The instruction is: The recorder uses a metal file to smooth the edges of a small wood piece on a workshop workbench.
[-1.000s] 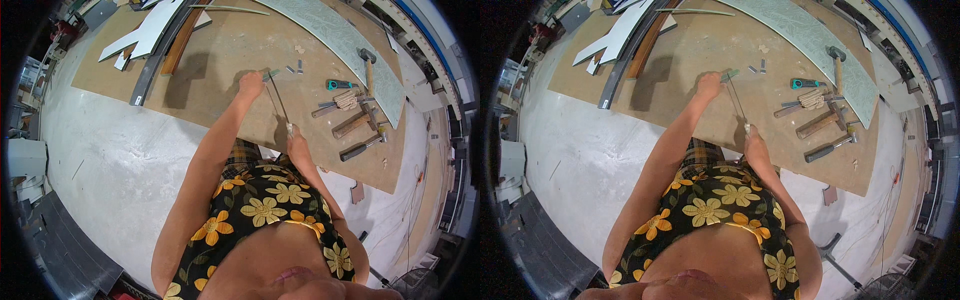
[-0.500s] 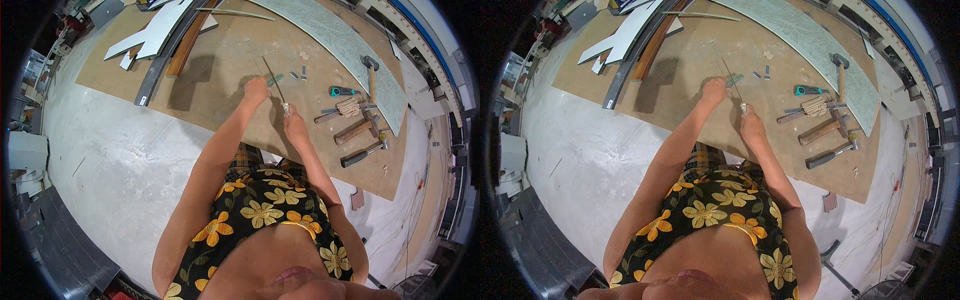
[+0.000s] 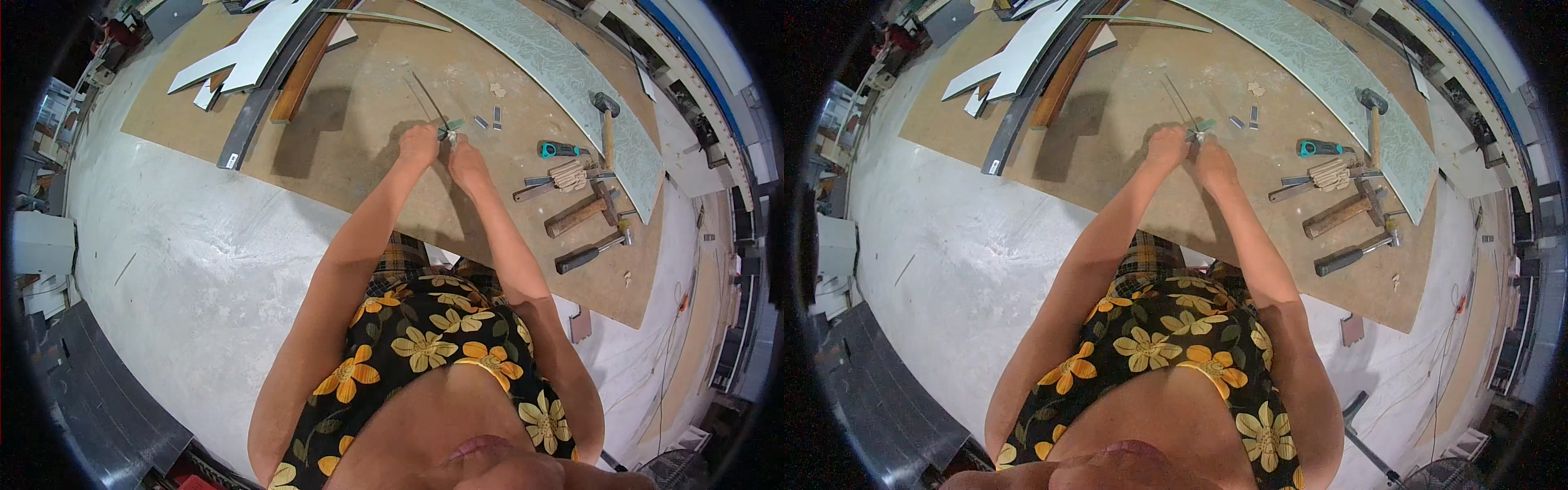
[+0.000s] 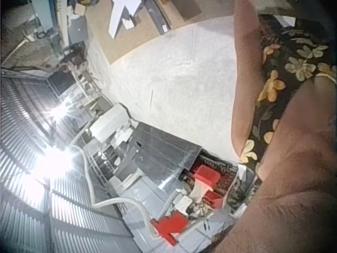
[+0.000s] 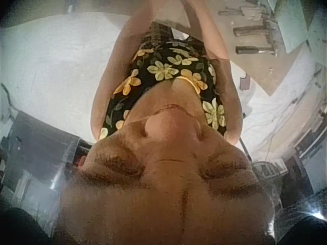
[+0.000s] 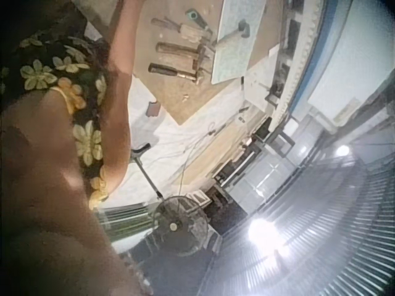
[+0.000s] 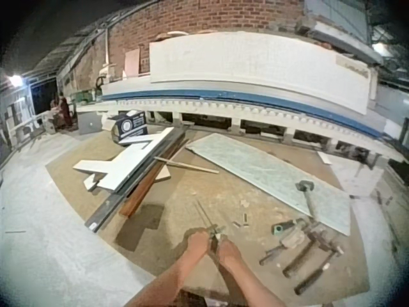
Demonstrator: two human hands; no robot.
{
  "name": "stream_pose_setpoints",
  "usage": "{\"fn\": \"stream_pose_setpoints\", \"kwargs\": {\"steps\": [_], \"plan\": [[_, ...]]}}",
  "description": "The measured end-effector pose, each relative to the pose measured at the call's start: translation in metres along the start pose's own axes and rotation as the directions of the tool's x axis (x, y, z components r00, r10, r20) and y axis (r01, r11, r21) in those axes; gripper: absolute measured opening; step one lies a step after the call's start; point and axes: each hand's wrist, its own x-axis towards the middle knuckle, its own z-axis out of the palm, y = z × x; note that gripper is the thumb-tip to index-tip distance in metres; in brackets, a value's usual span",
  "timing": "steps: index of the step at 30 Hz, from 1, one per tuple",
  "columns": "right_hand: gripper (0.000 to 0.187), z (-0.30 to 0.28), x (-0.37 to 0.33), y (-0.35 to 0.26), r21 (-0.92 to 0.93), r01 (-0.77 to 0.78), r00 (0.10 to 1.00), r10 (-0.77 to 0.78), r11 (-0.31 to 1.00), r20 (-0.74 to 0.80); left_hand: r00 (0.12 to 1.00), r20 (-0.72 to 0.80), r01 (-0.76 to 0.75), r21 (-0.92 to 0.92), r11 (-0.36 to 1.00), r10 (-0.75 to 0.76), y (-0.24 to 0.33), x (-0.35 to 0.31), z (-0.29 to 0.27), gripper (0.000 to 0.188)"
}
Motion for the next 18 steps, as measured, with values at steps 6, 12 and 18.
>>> {"fn": "stream_pose_setpoints", "kwargs": {"steps": [6, 12, 18], "plan": [[0.03, 0.005, -0.062, 0.028, 0.063, -0.03, 1.0, 0.03, 0.998, -0.002, 0.998, 0.011, -0.058, 0.005, 0.998, 0.058, 0.002, -0.002, -0.002, 0.037], [0.032, -0.032, -0.169, 0.045, 0.159, -0.053, 0.999, 0.052, 0.986, 0.013, 0.999, 0.021, -0.033, -0.057, 0.998, 0.034, 0.005, -0.007, -0.014, 0.04], [0.033, -0.054, -0.168, 0.035, 0.199, -0.13, 0.991, 0.123, 0.971, 0.05, 0.998, 0.03, -0.053, -0.04, 0.998, 0.054, 0.003, -0.009, -0.015, 0.039]]}}
